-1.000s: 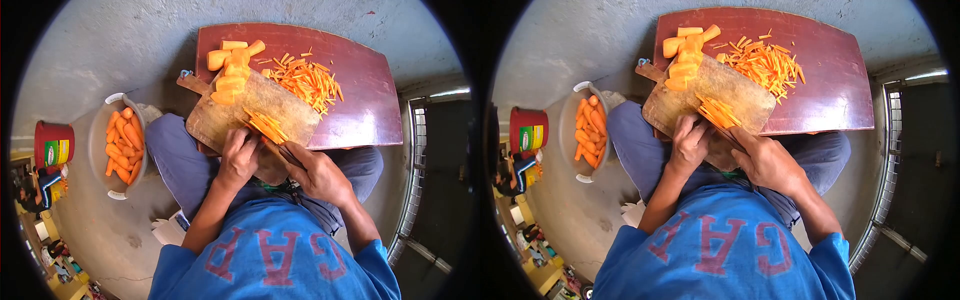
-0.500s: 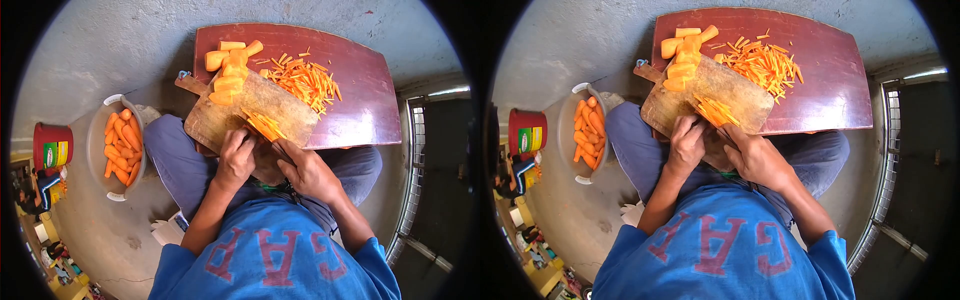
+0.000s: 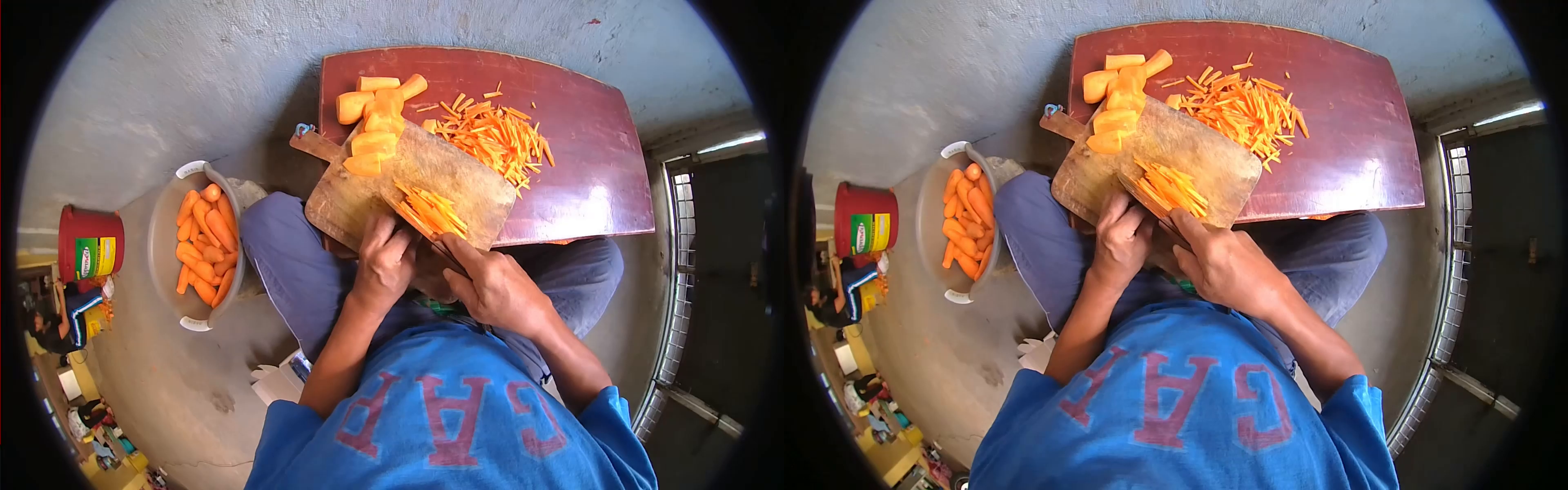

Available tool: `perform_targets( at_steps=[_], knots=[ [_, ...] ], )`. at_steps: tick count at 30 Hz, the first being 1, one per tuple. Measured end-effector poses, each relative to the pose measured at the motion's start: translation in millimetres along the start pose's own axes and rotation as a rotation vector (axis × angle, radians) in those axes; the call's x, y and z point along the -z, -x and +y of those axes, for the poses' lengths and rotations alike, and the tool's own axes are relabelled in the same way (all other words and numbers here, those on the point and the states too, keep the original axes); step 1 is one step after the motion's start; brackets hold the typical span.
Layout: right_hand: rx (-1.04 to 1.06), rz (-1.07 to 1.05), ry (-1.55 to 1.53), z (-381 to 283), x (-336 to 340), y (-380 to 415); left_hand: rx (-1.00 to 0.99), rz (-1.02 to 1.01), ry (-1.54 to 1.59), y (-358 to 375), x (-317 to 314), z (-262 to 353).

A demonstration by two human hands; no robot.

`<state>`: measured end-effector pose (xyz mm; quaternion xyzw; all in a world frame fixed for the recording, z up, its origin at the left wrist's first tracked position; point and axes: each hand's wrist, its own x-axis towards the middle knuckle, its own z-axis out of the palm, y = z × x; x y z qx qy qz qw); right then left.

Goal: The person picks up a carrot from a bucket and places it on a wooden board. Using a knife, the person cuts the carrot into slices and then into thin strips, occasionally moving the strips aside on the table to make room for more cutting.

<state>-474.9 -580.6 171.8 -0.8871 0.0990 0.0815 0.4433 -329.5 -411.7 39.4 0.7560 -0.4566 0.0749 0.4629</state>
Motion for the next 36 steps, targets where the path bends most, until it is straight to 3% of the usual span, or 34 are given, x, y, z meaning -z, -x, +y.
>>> perform_targets(
  at_steps=[5,8,11,14,18,27,36],
  knots=[
    [-0.028,0.003,0.020,3.0,-1.3,11.6,0.007,0.002,-0.014,-1.0,-0.2,9.8],
    [0.070,0.052,-0.029,16.6,-5.2,12.1,-0.034,-0.012,-0.038,-1.3,0.0,8.7],
    [-0.012,0.017,-0.042,-5.9,11.8,21.5,-0.050,-0.003,-0.043,-1.9,-2.4,9.1],
    [0.012,0.036,0.072,-6.6,11.4,27.0,-0.076,0.008,-0.023,-5.1,-1.4,10.3],
    [0.142,0.107,0.015,23.2,-7.1,-2.6,-0.027,-0.048,-0.058,3.0,-2.8,4.6],
    [0.044,0.045,0.071,19.0,-5.9,4.2,-0.037,-0.042,-0.012,-1.6,-1.2,6.8],
    [0.110,0.088,0.006,20.7,-14.6,-10.4,-0.018,-0.049,-0.033,1.9,-2.3,2.7]
  ],
)
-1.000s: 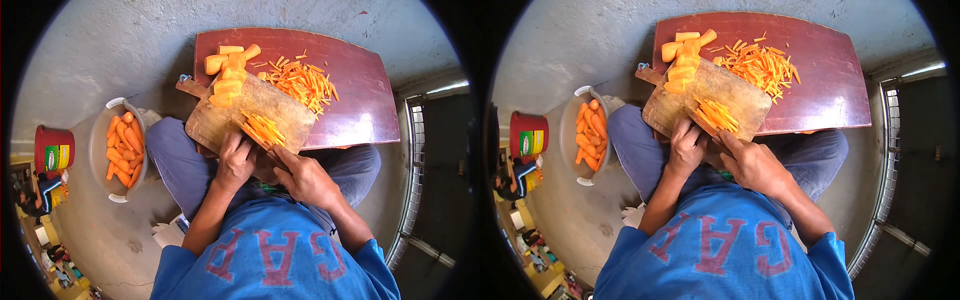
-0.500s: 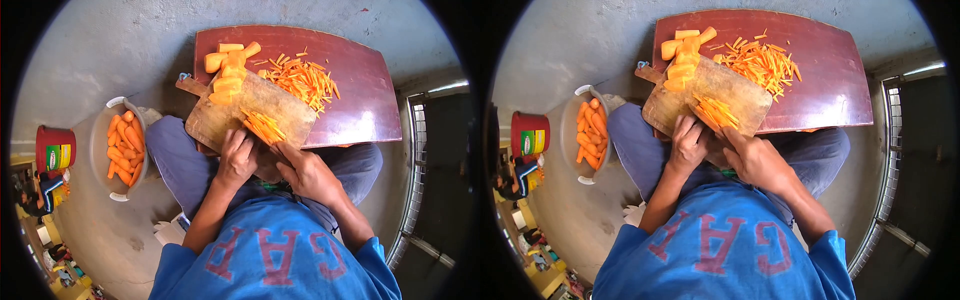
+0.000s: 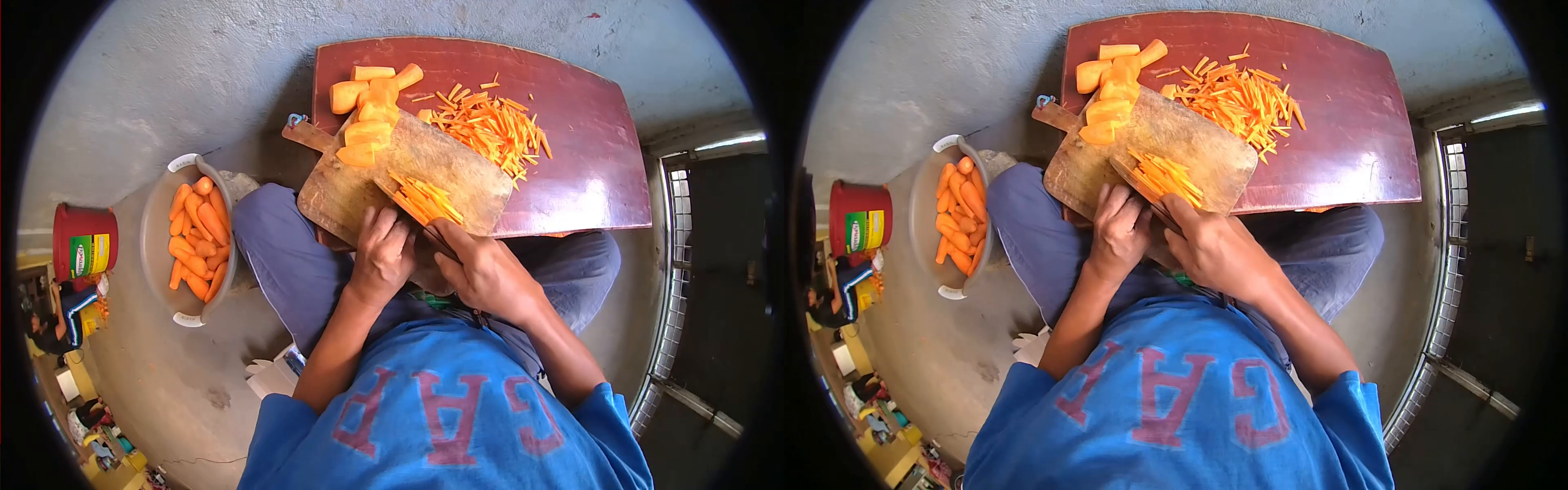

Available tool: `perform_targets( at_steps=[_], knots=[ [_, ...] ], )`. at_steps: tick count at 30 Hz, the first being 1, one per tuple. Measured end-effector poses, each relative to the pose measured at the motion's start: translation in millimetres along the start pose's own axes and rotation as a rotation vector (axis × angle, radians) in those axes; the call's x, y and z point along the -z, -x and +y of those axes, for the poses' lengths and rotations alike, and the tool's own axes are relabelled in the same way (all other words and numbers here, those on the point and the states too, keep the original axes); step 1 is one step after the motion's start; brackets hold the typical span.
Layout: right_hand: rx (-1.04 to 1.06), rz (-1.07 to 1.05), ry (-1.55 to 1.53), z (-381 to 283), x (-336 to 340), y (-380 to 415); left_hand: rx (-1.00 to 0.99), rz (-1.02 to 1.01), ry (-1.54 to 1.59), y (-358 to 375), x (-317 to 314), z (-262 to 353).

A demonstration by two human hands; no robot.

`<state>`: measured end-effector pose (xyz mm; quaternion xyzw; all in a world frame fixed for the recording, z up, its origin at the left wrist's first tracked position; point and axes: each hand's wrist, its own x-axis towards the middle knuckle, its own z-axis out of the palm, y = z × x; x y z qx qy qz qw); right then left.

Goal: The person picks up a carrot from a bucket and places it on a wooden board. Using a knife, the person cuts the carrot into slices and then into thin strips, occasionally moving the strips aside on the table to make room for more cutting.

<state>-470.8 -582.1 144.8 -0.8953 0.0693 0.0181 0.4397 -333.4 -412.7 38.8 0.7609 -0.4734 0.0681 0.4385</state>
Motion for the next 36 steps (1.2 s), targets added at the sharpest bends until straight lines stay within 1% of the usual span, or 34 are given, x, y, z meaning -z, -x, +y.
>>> perform_targets(
  at_steps=[3,6,9,12,15,18,21,24,27,33,36],
  knots=[
    [0.039,0.001,0.029,-4.0,6.9,2.8,-0.038,0.029,-0.004,-0.6,-0.9,-0.3],
    [-0.122,-0.083,-0.020,-20.2,23.9,18.7,-0.023,0.086,0.032,-4.1,-3.8,2.9],
    [0.038,0.027,-0.090,-0.4,10.8,5.6,-0.017,0.065,0.038,-0.6,-2.6,-0.6],
    [0.040,0.037,-0.074,-6.2,15.3,9.9,-0.049,0.052,0.047,-4.1,3.2,2.8],
    [-0.090,-0.051,-0.063,-14.1,21.2,20.0,-0.015,0.043,0.037,-0.1,0.7,0.3],
    [-0.185,-0.134,-0.050,-18.1,21.2,7.9,-0.021,0.036,0.031,0.3,2.2,-1.3],
    [0.033,-0.013,-0.055,-3.3,10.4,-0.5,0.001,0.017,0.020,1.5,1.6,-2.7],
    [0.029,0.008,-0.053,-3.1,17.5,10.3,-0.015,0.059,0.060,-2.0,1.1,1.2],
    [-0.046,-0.010,-0.045,-12.4,19.3,21.2,-0.009,0.065,0.070,-3.0,2.5,2.1],
    [-0.003,-0.043,-0.029,-0.2,5.9,2.2,0.016,0.017,0.050,1.5,3.6,-2.5],
    [0.092,0.085,-0.087,-7.2,9.2,10.0,-0.018,0.096,0.064,-2.2,-1.9,-0.7]
  ],
)
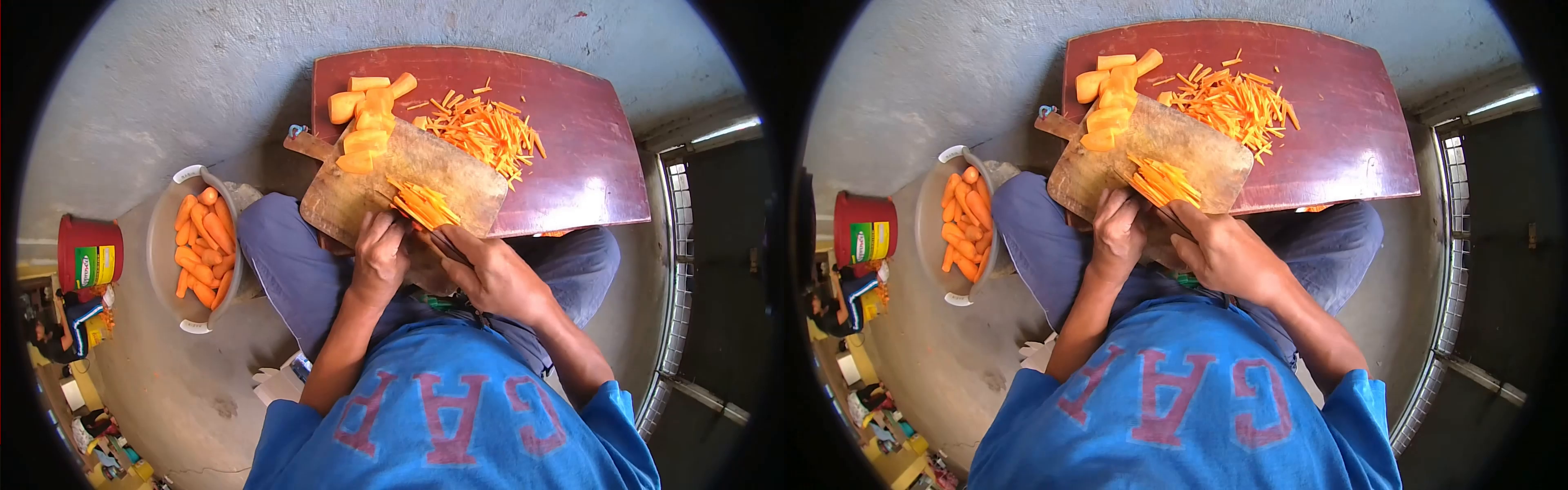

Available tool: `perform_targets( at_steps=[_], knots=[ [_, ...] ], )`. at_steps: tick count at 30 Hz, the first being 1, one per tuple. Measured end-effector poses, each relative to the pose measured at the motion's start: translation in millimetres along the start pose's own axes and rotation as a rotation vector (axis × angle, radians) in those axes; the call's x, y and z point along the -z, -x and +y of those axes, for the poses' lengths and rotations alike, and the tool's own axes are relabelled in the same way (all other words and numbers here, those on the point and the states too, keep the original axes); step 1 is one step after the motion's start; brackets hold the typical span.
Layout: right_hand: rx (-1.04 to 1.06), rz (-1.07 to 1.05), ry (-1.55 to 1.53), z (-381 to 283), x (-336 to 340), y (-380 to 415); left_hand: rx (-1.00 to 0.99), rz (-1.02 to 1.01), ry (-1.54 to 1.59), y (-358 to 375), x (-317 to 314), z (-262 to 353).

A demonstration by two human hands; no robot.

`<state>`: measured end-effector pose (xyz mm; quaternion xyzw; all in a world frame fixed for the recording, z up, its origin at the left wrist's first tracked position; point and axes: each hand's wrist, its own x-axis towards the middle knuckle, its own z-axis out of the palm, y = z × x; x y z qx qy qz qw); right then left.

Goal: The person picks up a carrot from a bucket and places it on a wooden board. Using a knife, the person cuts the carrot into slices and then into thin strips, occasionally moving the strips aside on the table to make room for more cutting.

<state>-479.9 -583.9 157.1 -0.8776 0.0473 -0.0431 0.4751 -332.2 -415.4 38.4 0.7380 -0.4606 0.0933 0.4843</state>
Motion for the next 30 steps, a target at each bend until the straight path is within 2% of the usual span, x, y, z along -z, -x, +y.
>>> perform_targets(
  at_steps=[3,9,12,15,18,24,30],
  knots=[
    [-0.171,-0.110,-0.004,-14.2,10.0,3.5,0.017,0.008,0.016,0.3,0.0,2.7],
    [-0.103,-0.096,0.035,3.1,-2.3,-3.2,0.014,-0.035,-0.014,3.4,2.8,-3.3],
    [-0.198,-0.118,0.014,-9.0,8.2,4.9,0.032,-0.011,0.011,3.0,1.8,0.2],
    [-0.208,-0.116,0.007,-8.0,7.3,6.2,0.018,0.003,0.011,2.7,1.1,-2.0],
    [0.012,0.001,0.008,7.4,-8.2,0.5,0.017,-0.016,-0.022,2.1,2.9,-3.1],
    [-0.165,-0.105,0.028,-9.5,6.3,8.4,0.034,-0.013,0.013,0.4,5.2,1.7],
    [-0.158,-0.089,0.034,-13.7,7.0,12.9,0.026,0.009,0.017,-1.3,4.6,0.5]
  ],
)
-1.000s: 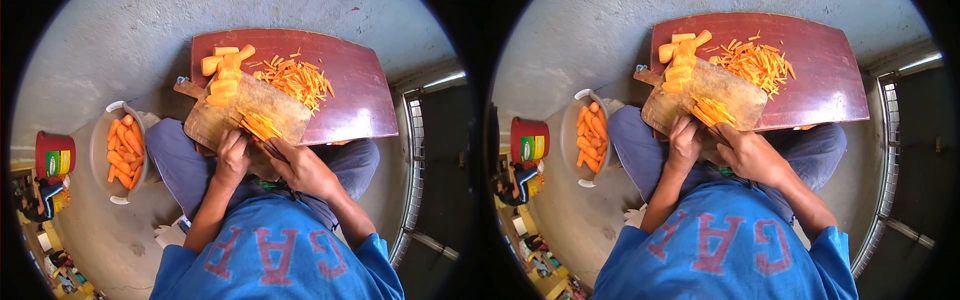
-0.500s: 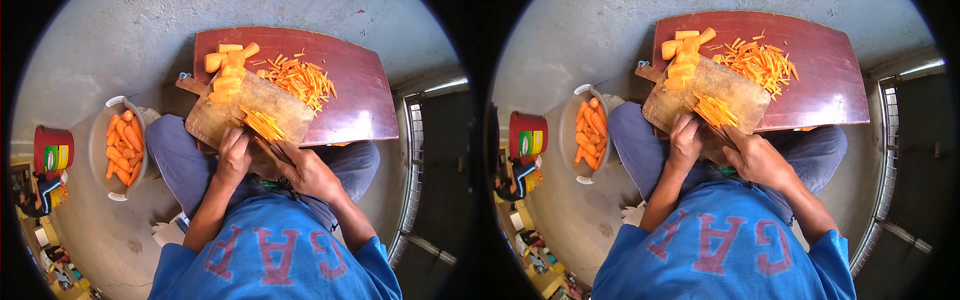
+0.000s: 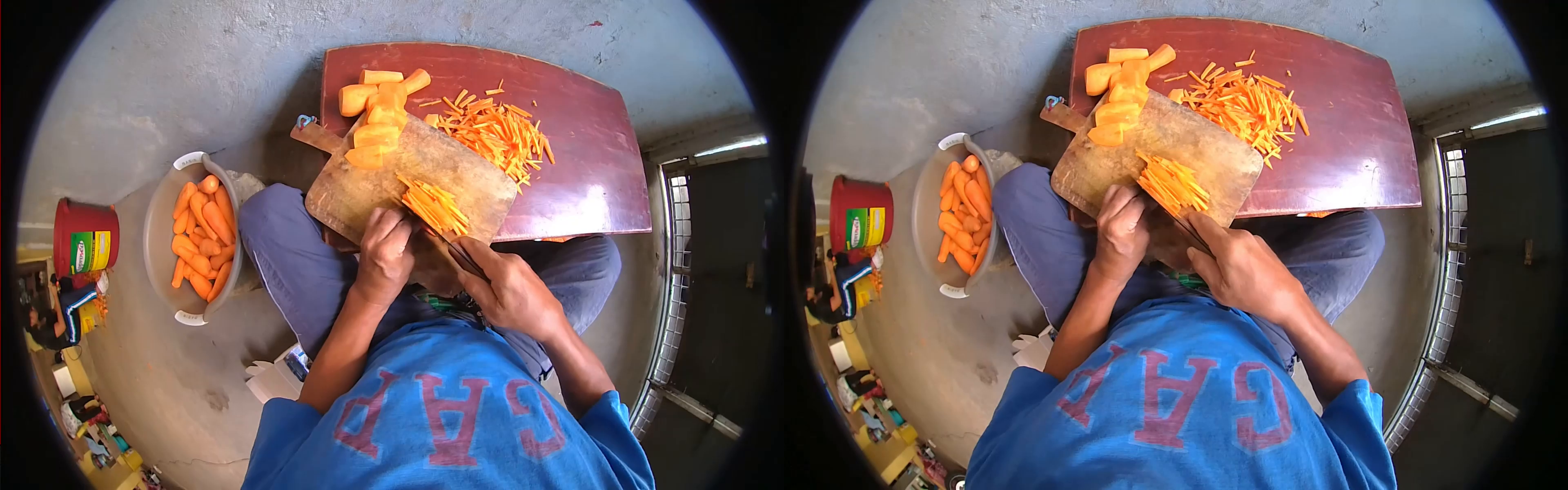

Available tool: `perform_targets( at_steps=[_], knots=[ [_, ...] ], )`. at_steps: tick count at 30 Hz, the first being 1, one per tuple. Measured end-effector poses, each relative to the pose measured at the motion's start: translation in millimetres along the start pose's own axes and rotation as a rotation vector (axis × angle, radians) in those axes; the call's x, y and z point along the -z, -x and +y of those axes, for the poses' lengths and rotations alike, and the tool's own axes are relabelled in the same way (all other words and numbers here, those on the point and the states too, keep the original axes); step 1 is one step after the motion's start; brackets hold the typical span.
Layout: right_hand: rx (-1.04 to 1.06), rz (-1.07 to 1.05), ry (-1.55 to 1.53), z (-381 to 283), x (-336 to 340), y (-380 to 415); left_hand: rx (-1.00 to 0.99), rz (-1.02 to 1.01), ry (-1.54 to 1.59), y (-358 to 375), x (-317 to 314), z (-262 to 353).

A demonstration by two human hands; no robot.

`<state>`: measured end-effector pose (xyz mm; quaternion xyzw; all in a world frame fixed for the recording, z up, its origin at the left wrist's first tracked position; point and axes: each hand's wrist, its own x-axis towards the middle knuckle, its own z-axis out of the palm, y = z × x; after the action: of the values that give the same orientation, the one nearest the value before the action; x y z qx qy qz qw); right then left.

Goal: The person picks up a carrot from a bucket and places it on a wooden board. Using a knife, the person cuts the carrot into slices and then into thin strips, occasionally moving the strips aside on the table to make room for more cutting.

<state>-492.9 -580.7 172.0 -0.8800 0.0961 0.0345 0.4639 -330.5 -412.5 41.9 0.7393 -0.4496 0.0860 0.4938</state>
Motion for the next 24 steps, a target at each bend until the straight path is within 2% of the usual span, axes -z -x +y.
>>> perform_targets(
  at_steps=[9,12,18,21,24],
  knots=[
    [0.068,0.074,-0.025,10.4,-11.3,-9.8,0.010,-0.001,-0.008,4.2,-1.7,-1.1],
    [-0.143,-0.069,-0.046,-3.4,2.9,-4.7,0.013,0.007,-0.002,2.7,-2.9,0.0],
    [0.057,0.052,-0.049,17.2,-14.6,-12.9,0.003,-0.004,-0.024,6.1,-4.0,-5.8],
    [-0.030,0.036,-0.072,10.4,-6.4,-11.0,-0.003,0.005,-0.013,3.7,-3.7,-3.0],
    [0.045,0.081,-0.037,7.3,-5.0,-7.8,0.011,0.010,-0.007,4.2,-1.4,1.0]
  ],
)
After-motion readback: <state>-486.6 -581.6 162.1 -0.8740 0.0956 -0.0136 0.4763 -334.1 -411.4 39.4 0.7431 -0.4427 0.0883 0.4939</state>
